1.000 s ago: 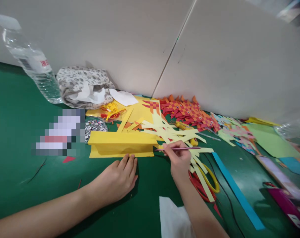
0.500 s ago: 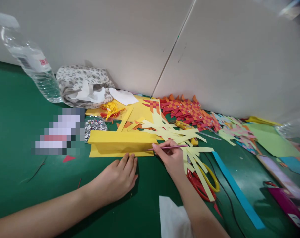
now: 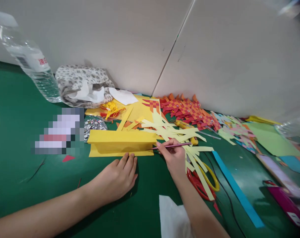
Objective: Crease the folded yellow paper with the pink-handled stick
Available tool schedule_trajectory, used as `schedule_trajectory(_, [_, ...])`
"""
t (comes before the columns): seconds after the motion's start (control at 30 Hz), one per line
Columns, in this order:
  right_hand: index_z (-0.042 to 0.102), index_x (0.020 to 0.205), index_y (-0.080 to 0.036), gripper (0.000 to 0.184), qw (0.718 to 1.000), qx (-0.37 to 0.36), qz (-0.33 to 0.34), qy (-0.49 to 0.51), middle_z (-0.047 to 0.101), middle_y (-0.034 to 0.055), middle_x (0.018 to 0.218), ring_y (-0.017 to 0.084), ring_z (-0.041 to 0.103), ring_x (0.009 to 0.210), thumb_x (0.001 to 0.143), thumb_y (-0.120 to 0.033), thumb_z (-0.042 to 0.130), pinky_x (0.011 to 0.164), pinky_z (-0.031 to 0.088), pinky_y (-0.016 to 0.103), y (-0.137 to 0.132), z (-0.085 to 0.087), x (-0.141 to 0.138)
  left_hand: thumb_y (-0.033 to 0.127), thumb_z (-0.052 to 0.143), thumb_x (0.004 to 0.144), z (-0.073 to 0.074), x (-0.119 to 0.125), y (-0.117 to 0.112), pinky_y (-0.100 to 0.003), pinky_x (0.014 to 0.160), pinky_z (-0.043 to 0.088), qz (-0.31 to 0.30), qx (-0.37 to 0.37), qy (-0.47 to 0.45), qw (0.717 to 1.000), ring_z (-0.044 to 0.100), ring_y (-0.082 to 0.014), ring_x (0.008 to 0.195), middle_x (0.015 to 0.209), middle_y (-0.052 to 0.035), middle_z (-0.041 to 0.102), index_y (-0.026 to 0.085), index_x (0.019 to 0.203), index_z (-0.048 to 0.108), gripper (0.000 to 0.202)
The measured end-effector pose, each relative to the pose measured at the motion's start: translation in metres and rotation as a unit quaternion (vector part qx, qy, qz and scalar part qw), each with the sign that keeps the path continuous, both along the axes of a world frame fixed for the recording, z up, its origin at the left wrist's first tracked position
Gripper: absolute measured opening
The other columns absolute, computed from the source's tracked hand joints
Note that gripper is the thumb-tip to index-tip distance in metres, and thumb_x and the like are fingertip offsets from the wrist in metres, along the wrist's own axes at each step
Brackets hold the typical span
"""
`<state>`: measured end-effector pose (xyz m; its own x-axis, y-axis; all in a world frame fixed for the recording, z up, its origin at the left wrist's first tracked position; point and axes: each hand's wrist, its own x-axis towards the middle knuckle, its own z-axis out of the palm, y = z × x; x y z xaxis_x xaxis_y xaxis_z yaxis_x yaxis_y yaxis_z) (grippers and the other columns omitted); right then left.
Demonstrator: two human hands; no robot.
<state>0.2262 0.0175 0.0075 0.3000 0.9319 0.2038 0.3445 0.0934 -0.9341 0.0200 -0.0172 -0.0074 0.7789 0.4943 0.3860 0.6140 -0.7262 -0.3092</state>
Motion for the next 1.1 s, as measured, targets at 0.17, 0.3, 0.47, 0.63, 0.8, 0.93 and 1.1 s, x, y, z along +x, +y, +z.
schedule_trajectory(0.17, [0.051,0.061,-0.021,0.027,0.999,0.034,-0.022,-0.010,0.054,-0.0037,0.055,0.013,0.049,0.052,0.073,-0.032,0.072,0.053,0.038,0.026,-0.001,-0.002,0.004,0.025,0.046,0.093,0.001,0.000,0.000,-0.034,0.070,0.056,0.001,-0.007,0.001,1.000,0.068,-0.0306,0.097,0.111,-0.0200,0.068,0.002,0.113,0.066,0.037])
schedule_trajectory(0.3, [0.050,0.062,-0.021,0.025,0.997,0.053,-0.059,-0.016,0.053,-0.0046,0.055,0.013,0.047,0.050,0.073,-0.029,0.071,0.052,0.037,0.026,0.001,-0.004,0.008,0.026,0.045,0.093,-0.001,-0.001,-0.001,-0.035,0.071,0.055,0.001,-0.007,0.002,1.000,0.067,-0.0309,0.098,0.113,-0.0200,0.068,0.002,0.114,0.065,0.038])
schedule_trajectory(0.47, [0.049,0.062,-0.022,0.025,0.992,0.090,-0.089,0.005,0.050,-0.0052,0.056,0.013,0.048,0.051,0.073,-0.026,0.071,0.053,0.039,0.027,0.000,-0.001,0.008,0.026,0.045,0.093,-0.001,-0.001,-0.001,-0.035,0.071,0.055,0.000,-0.001,0.005,1.000,0.067,-0.0312,0.099,0.113,-0.0202,0.068,0.002,0.114,0.065,0.038])
schedule_trajectory(0.63, [0.053,0.062,-0.021,0.026,0.999,0.041,0.003,0.008,0.055,-0.0033,0.055,0.014,0.051,0.051,0.073,-0.034,0.074,0.050,0.040,0.026,-0.002,0.002,0.001,0.025,0.044,0.093,0.002,0.000,-0.001,-0.034,0.071,0.056,0.002,-0.005,0.009,1.000,0.068,-0.0302,0.098,0.112,-0.0198,0.068,0.002,0.113,0.066,0.037])
schedule_trajectory(0.8, [0.056,0.063,-0.020,0.028,0.999,-0.001,0.052,-0.014,0.059,-0.0016,0.054,0.014,0.054,0.052,0.073,-0.039,0.075,0.050,0.040,0.026,-0.001,0.000,-0.002,0.025,0.046,0.093,0.003,0.000,0.000,-0.035,0.070,0.056,0.000,-0.005,0.007,1.000,0.068,-0.0310,0.097,0.111,-0.0204,0.068,0.002,0.112,0.066,0.037])
schedule_trajectory(0.93, [0.056,0.063,-0.020,0.030,0.998,-0.014,0.057,-0.002,0.061,-0.0008,0.054,0.015,0.056,0.051,0.070,-0.041,0.077,0.050,0.042,0.027,0.001,-0.002,-0.003,0.025,0.046,0.093,0.003,0.001,0.000,-0.034,0.070,0.056,0.000,-0.005,0.005,1.000,0.068,-0.0307,0.097,0.111,-0.0202,0.068,0.002,0.112,0.067,0.036])
schedule_trajectory(1.1, [0.054,0.062,-0.020,0.031,0.999,-0.024,0.034,-0.001,0.059,-0.0018,0.052,0.015,0.054,0.049,0.071,-0.041,0.075,0.049,0.040,0.026,0.001,-0.001,-0.003,0.026,0.046,0.093,0.002,0.000,-0.001,-0.034,0.070,0.056,0.002,-0.002,0.006,1.000,0.068,-0.0307,0.097,0.112,-0.0202,0.068,0.002,0.112,0.066,0.037])
